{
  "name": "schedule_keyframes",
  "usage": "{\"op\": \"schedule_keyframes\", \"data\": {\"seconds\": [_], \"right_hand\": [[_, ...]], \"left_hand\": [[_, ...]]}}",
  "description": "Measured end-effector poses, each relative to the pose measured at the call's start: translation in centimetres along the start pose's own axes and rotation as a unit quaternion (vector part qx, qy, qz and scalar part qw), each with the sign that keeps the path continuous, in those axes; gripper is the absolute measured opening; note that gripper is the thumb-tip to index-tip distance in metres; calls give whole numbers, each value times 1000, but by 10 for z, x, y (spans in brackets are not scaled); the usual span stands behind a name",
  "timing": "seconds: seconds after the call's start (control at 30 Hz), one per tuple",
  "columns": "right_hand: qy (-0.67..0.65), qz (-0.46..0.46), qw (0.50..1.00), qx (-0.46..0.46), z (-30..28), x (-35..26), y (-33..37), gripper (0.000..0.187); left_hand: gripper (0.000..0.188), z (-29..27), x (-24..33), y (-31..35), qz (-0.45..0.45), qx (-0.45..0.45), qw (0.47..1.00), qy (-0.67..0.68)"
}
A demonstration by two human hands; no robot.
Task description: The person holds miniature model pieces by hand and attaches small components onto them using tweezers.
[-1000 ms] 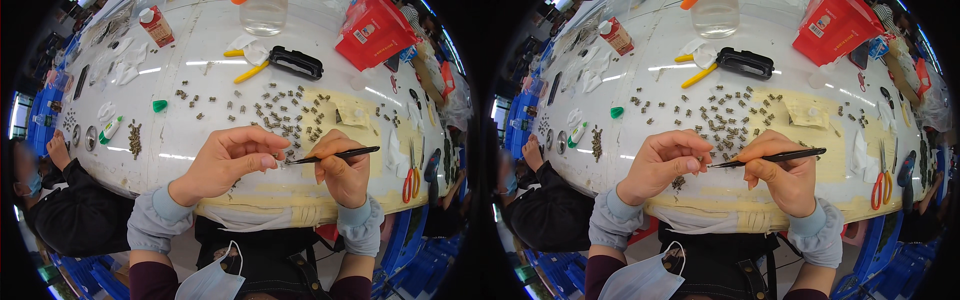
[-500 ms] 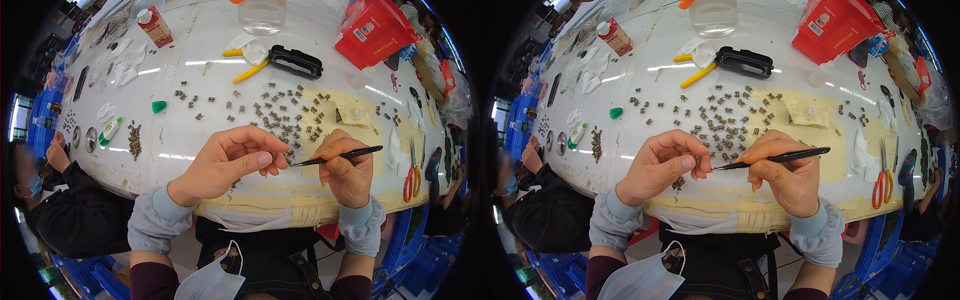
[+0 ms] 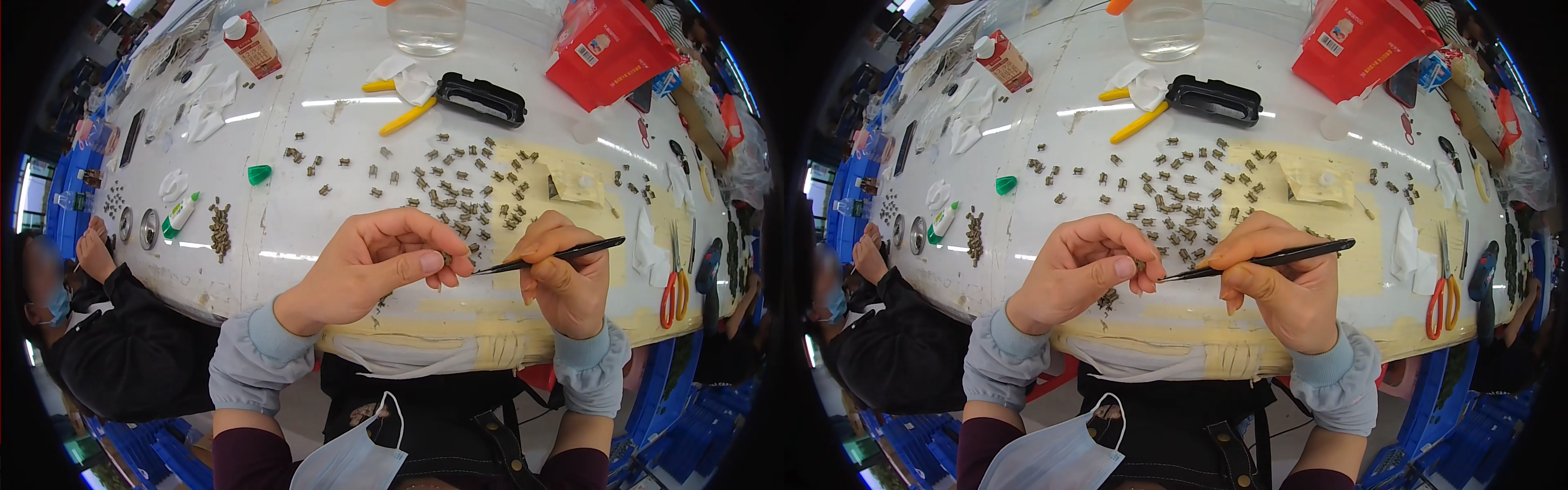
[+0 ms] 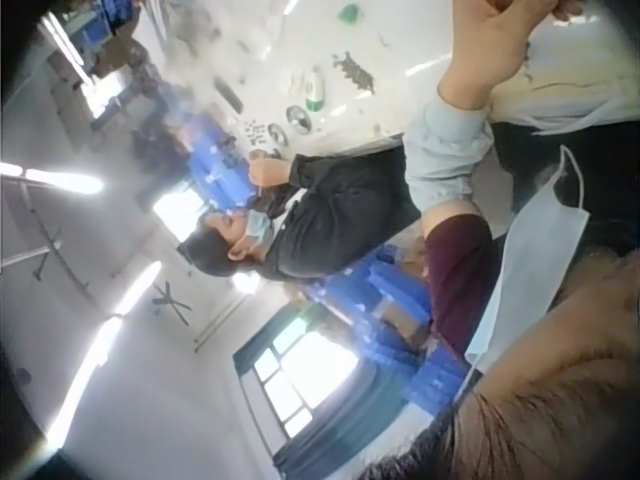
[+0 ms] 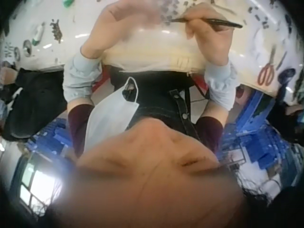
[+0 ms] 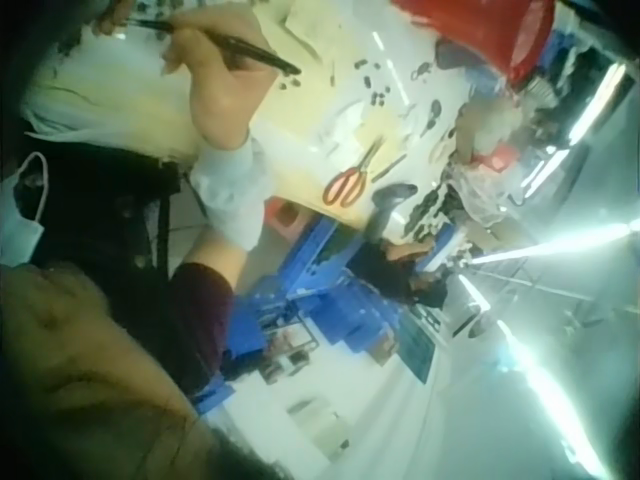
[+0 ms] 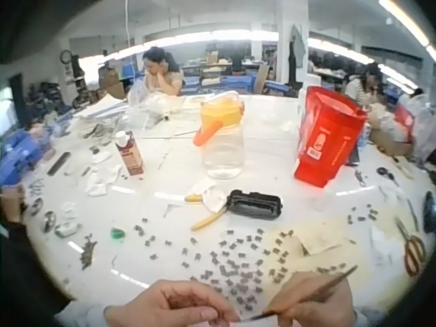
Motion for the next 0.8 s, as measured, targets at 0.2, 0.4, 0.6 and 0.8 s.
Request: {"op": "schedule_keyframes", "data": {"seconds": [0.2, 0.4, 0.6, 0.8], "right_hand": [[-5, 1, 1000, 0, 0, 0, 1, 16], [-10, -3, 1000, -5, 0, 0, 1, 17], [-2, 0, 1000, -6, -1, -1, 1, 17], [-13, -8, 1000, -11, -1, 1, 0, 17]], "left_hand": [[16, 1, 2, 0, -5, 3, 1000, 3], [15, 1, 3, 0, -7, 6, 1000, 7], [14, -1, -1, -1, 18, 15, 1000, -7], [12, 0, 2, -1, 0, 35, 999, -21]]}}
Point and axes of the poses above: each hand's wrist, its own y-axis away from the middle knuckle, its own z-axis out of the palm, x = y × z, the point moved 3 cm from there along -y, towards the middle knuckle, and after that the axes turned 1 degree about -z, right-handed, at the moved point
